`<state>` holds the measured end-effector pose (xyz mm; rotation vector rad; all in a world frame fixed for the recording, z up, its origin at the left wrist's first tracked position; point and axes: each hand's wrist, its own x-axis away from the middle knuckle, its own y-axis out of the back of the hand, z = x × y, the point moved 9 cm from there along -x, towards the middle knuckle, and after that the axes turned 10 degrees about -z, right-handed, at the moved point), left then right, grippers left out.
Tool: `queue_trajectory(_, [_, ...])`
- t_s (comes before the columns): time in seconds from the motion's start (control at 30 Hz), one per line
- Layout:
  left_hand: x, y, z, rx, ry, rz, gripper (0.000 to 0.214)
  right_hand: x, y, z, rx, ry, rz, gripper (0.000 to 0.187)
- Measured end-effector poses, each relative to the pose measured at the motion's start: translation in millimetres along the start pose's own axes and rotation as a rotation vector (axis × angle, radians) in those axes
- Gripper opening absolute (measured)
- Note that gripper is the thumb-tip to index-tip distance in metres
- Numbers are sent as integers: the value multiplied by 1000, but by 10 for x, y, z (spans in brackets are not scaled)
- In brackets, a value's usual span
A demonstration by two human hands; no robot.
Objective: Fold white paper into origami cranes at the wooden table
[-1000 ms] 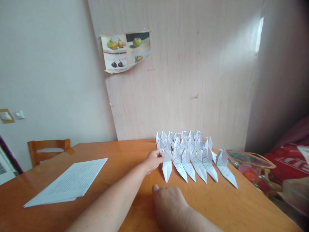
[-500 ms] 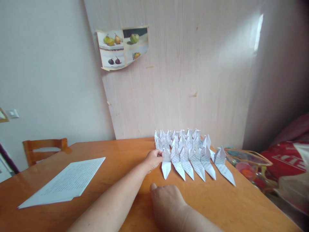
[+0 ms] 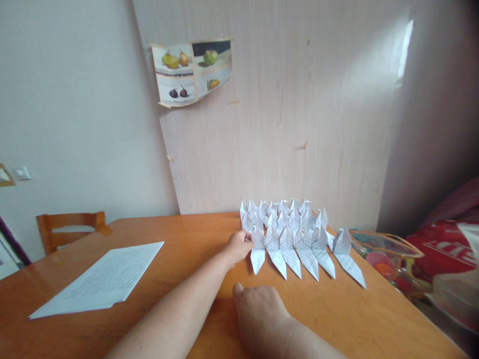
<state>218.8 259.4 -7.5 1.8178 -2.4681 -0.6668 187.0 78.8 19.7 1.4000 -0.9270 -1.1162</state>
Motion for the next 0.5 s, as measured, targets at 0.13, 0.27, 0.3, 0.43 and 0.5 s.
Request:
queue_trajectory(0.13, [-4, 5, 13, -36, 1, -17, 17, 2, 4, -1, 2, -2, 10, 26])
queue_trajectory(0.27, [-3, -14, 34, -81, -2, -19, 23, 6, -12, 15, 10, 11, 9, 24])
queue_trajectory(0.3, [-2, -22, 42, -95, -2, -17, 24, 6, -20, 19, 10, 15, 9, 23])
queue_trajectory(0.43, [6, -77, 82, -140, -2, 13, 28, -10, -28, 12, 13, 26, -6, 18])
queue_trajectory(0.5, [13, -113, 101, -152, -1, 38, 33, -29, -22, -8, 16, 24, -17, 17])
